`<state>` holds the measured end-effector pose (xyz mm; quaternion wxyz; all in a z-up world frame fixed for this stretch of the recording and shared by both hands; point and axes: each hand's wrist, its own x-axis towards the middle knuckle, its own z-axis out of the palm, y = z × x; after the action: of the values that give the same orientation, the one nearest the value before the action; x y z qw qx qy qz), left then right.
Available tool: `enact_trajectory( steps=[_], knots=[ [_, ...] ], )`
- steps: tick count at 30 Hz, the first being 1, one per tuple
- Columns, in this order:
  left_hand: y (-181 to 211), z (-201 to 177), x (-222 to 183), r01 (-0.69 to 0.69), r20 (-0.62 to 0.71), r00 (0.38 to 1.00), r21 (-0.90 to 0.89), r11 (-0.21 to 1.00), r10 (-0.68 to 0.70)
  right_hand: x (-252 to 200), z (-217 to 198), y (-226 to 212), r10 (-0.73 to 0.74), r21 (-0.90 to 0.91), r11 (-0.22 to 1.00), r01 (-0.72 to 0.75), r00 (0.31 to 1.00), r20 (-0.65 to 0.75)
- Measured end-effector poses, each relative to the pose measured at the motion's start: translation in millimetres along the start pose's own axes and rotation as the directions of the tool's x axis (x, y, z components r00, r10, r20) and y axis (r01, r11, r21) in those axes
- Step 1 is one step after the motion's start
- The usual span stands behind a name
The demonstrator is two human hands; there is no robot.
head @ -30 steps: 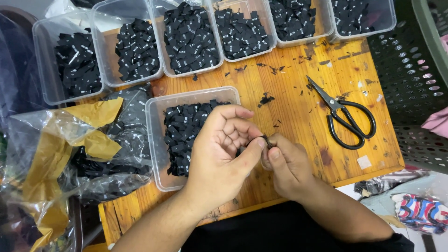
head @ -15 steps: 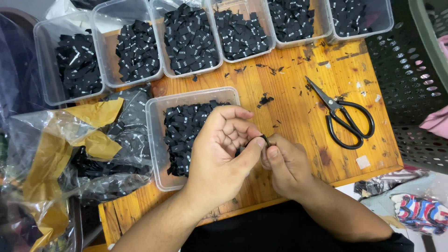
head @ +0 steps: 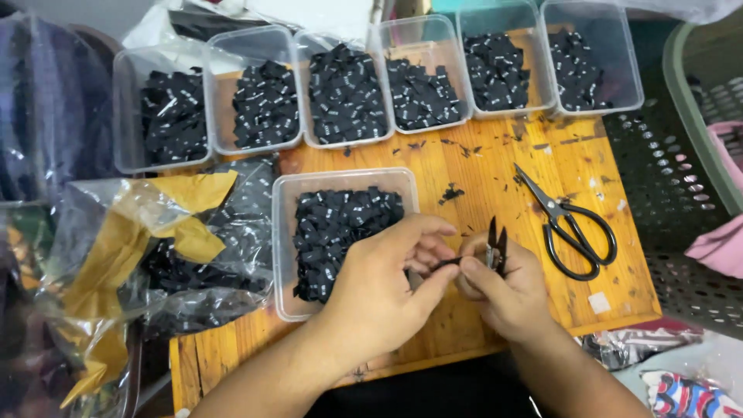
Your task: Trimming excess material from small black plastic components using hand snips at a workbench.
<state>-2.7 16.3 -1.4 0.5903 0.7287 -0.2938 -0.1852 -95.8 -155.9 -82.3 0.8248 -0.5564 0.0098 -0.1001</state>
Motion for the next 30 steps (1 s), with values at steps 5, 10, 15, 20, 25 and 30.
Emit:
enact_trajectory(
  steps=[5,10,15,20,25,30],
  knots=[
    [13.3,-26.8,-3.8,-0.132,-0.042,0.989,0.170,0.976,0.141,5.6,6.6,-4.8,0.058,0.068,0.996,-0.051,0.993,-0.100],
    [12.0,-86.1,-9.5,-0.166,-0.220,0.926,0.492,0.855,0.307,15.3,12.5,-14.6,0.013,-0.061,0.998,-0.022,0.988,-0.152],
    [0.8,-113.5,-7.8,-0.226,-0.312,0.859,0.479,0.848,0.405,35.3,13.8,-20.3,0.024,-0.234,0.971,-0.057,0.989,-0.143],
    [-34.6,-123.4,7.3,-0.192,-0.339,0.845,0.531,0.826,0.414,108.8,25.3,-30.2,0.007,-0.775,0.579,-0.253,0.952,-0.306],
    [-57.2,-128.7,13.3,-0.111,-0.373,0.864,0.513,0.851,0.338,163.8,36.1,-17.8,0.022,-0.890,0.363,-0.275,0.958,-0.287],
    [-72.4,-127.7,18.9,-0.075,-0.390,0.863,0.528,0.846,0.320,187.0,31.3,12.5,-0.080,-0.874,0.452,-0.179,0.968,-0.239]
  ],
)
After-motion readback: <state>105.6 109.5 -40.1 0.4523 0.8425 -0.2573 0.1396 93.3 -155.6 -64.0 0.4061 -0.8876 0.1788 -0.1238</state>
